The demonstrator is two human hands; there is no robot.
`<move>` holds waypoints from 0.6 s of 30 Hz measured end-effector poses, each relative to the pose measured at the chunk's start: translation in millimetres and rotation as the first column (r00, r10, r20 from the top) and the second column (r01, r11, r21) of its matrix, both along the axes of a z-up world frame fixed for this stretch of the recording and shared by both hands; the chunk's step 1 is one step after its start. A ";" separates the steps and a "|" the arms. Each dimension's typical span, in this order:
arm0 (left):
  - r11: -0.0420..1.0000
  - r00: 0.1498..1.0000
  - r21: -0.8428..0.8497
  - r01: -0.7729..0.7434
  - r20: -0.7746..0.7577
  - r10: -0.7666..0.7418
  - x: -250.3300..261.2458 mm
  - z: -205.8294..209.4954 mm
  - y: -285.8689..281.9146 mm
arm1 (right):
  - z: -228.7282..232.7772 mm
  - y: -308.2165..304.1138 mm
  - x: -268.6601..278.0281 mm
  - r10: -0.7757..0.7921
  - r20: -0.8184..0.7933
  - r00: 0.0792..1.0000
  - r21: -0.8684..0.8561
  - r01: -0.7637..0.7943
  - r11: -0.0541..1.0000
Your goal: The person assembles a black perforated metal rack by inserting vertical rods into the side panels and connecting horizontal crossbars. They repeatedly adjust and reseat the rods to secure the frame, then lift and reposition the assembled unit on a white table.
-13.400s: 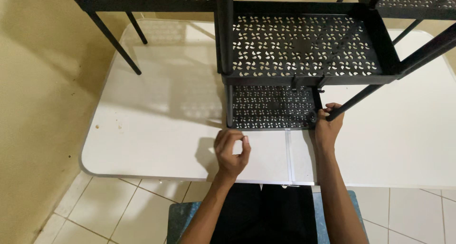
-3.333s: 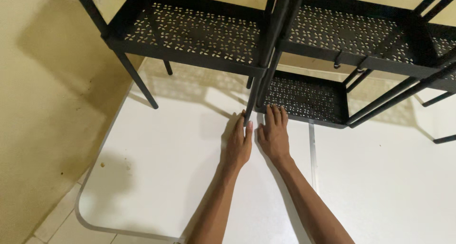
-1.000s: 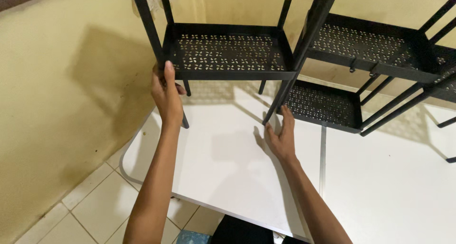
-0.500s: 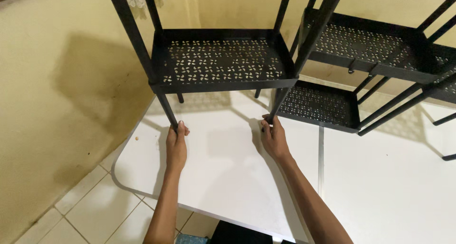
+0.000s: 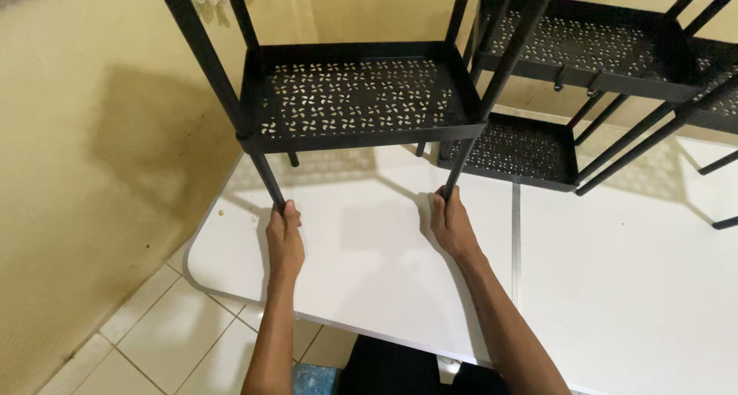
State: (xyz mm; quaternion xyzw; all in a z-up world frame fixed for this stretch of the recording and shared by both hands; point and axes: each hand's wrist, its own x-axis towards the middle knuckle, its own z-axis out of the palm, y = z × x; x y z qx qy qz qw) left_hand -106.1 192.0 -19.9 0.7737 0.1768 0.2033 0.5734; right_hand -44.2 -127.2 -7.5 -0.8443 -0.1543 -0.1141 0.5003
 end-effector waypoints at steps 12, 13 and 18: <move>0.999 0.999 0.020 -0.033 0.031 0.033 -5.4 13.2 -3.8 | 8.8 -1.7 -4.7 -0.019 -0.105 0.994 0.090 0.028 0.996; 1.000 0.999 0.013 -0.022 0.035 0.021 -5.8 13.3 -5.0 | 9.0 -2.4 -4.7 0.003 -0.124 0.992 0.132 0.013 0.991; 1.000 0.994 -0.028 -0.011 0.111 0.014 -4.4 10.0 -2.6 | 1.2 -4.8 2.3 0.033 -0.239 0.970 0.218 0.021 0.976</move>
